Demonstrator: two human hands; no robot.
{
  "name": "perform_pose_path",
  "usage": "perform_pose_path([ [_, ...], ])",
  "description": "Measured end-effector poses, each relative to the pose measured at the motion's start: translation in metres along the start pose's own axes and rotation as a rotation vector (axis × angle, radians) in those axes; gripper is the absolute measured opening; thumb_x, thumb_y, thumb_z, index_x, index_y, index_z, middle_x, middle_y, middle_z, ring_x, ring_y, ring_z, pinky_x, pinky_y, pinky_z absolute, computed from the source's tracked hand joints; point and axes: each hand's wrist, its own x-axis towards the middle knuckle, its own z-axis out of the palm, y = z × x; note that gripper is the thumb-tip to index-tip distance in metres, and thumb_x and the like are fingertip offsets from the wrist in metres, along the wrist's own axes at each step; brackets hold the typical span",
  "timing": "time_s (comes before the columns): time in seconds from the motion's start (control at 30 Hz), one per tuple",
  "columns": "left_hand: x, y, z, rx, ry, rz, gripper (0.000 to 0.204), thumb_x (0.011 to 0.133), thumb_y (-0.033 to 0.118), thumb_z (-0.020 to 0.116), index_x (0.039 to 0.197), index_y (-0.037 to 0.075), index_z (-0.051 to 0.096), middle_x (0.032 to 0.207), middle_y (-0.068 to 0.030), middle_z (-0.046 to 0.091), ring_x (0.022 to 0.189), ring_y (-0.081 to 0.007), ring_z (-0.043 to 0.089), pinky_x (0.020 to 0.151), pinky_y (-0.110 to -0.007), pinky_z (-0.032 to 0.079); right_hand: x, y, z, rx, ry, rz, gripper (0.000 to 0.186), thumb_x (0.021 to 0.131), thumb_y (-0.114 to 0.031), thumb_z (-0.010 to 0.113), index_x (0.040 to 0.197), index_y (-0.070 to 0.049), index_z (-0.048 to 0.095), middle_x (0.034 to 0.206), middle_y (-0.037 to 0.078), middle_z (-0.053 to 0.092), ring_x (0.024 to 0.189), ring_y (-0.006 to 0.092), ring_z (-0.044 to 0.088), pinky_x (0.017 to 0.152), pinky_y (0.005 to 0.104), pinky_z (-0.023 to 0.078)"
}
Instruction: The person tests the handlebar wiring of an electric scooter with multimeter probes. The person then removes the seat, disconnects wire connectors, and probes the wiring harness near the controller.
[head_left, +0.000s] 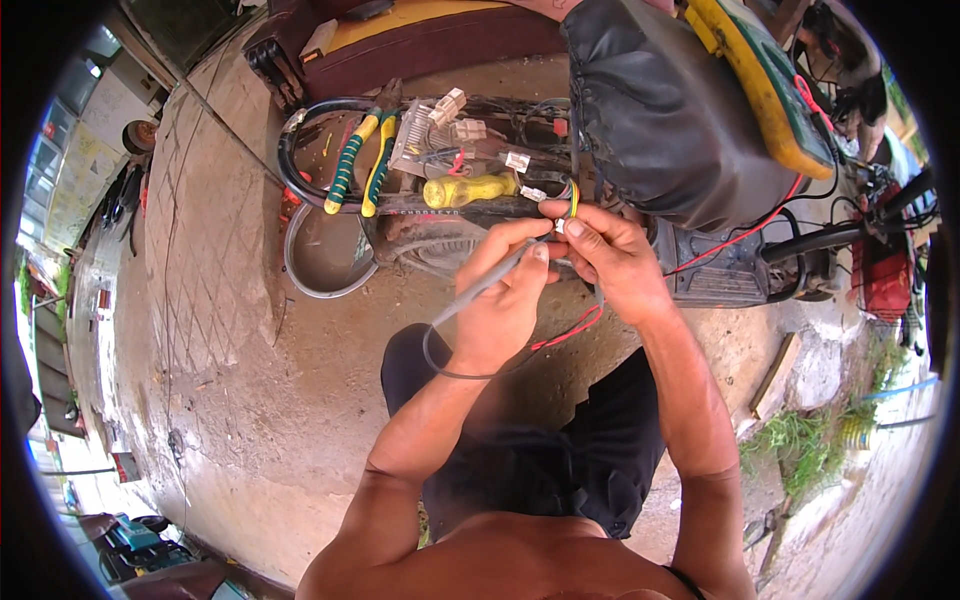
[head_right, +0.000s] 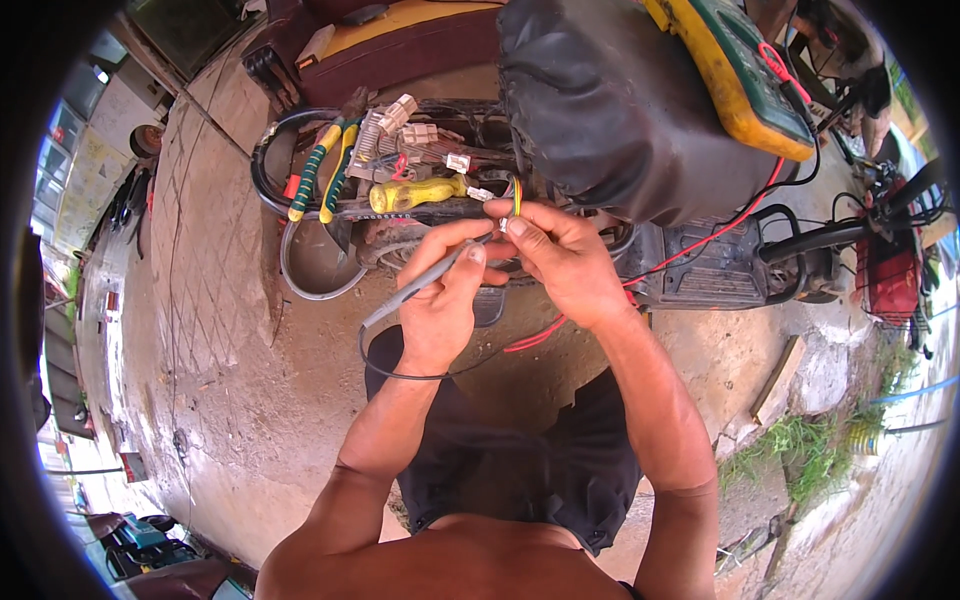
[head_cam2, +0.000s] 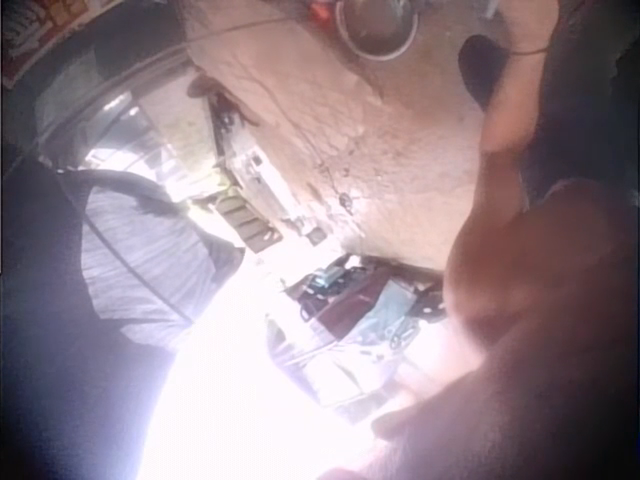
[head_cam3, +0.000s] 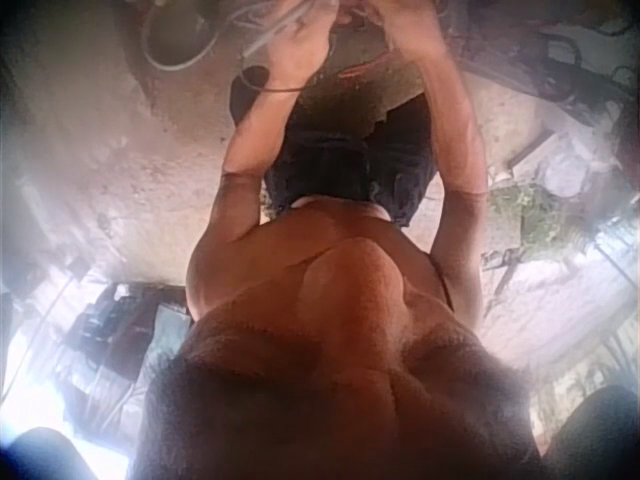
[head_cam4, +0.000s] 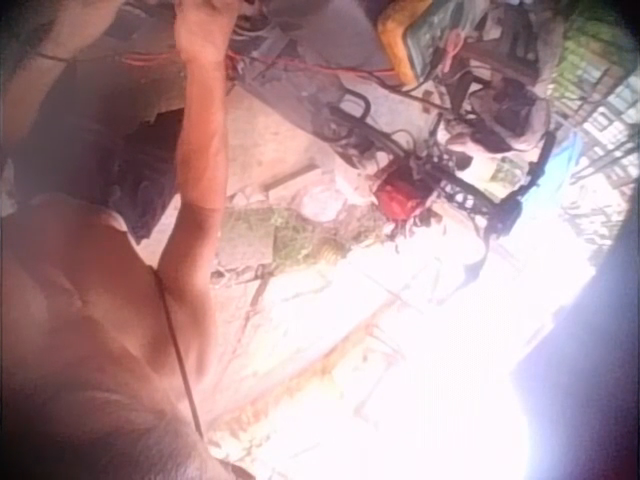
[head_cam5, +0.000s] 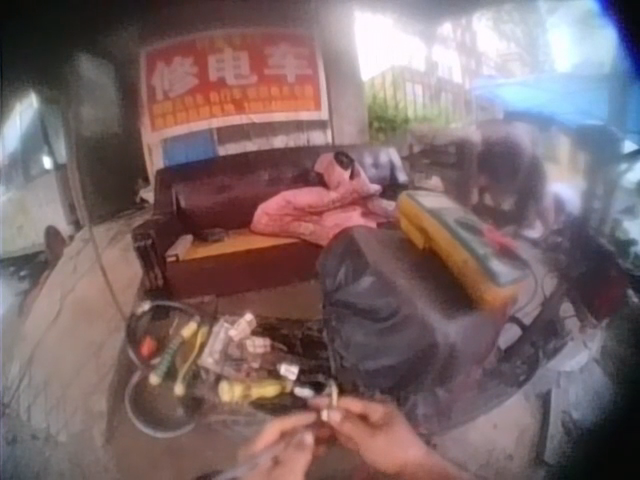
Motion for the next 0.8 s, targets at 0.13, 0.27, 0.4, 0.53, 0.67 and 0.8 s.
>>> perform_pose_path([
  [0.13,0.0,0.001,0.002,0.016,0.044,-0.036,0.022,0.104,0.003,0.056,0.124,-0.004,0.063,0.114,-0.0141,0.071,0.104,-0.0209,0.073,0.078,-0.03,0.062,-0.002,0.001,0.009,-0.234,0.113,-0.141,0.029,0.105,-0.019,0.067,0.129,-0.006,0.072,0.087,-0.003,0.068,0.072,0.0019,0.053,0.063,0.0195,0.044],
  [0.27,0.002,-0.002,0.001,0.031,0.043,-0.073,0.021,0.102,0.001,0.055,0.12,-0.003,0.065,0.111,-0.0136,0.072,0.1,-0.0186,0.073,0.078,-0.03,0.061,-0.003,0.006,0.003,-0.235,0.152,-0.103,0.024,0.101,-0.013,0.071,0.124,-0.005,0.074,0.092,0.001,0.075,0.075,0.0032,0.061,0.064,0.0214,0.05],
  [0.4,0.003,-0.004,-0.002,-0.012,0.058,-0.118,0.02,0.1,0.001,0.055,0.118,-0.003,0.066,0.109,-0.0133,0.073,0.096,-0.0172,0.072,0.077,-0.03,0.06,-0.005,0.005,0.012,-0.179,0.192,-0.155,0.016,0.098,-0.009,0.074,0.112,-0.001,0.072,0.089,0.003,0.077,0.073,0.0036,0.062,0.061,0.0221,0.049],
  [0.53,0.005,-0.007,0.002,-0.066,0.08,-0.143,0.017,0.099,0.0,0.055,0.113,-0.002,0.066,0.109,-0.0126,0.072,0.094,-0.0166,0.071,0.075,-0.03,0.059,-0.006,0.006,0.011,-0.236,0.236,-0.172,0.012,0.096,-0.007,0.076,0.103,-0.001,0.069,0.087,0.004,0.077,0.072,0.0036,0.062,0.06,0.0224,0.049],
  [0.67,0.007,-0.012,0.002,-0.084,0.096,-0.149,0.014,0.099,0.0,0.056,0.11,-0.002,0.064,0.107,-0.0118,0.07,0.094,-0.0165,0.07,0.076,-0.031,0.059,-0.006,0.007,0.01,-0.259,0.247,-0.165,0.012,0.094,-0.007,0.078,0.099,-0.001,0.068,0.085,0.004,0.076,0.071,0.0037,0.062,0.061,0.0225,0.049],
  [0.8,0.008,-0.012,0.003,-0.094,0.093,-0.174,0.013,0.1,0.001,0.056,0.111,-0.001,0.063,0.106,-0.0112,0.07,0.094,-0.0165,0.07,0.077,-0.031,0.059,-0.005,0.006,0.009,-0.282,0.238,-0.15,0.012,0.094,-0.006,0.078,0.098,-0.001,0.068,0.085,0.004,0.076,0.072,0.0041,0.062,0.062,0.0228,0.05],
])
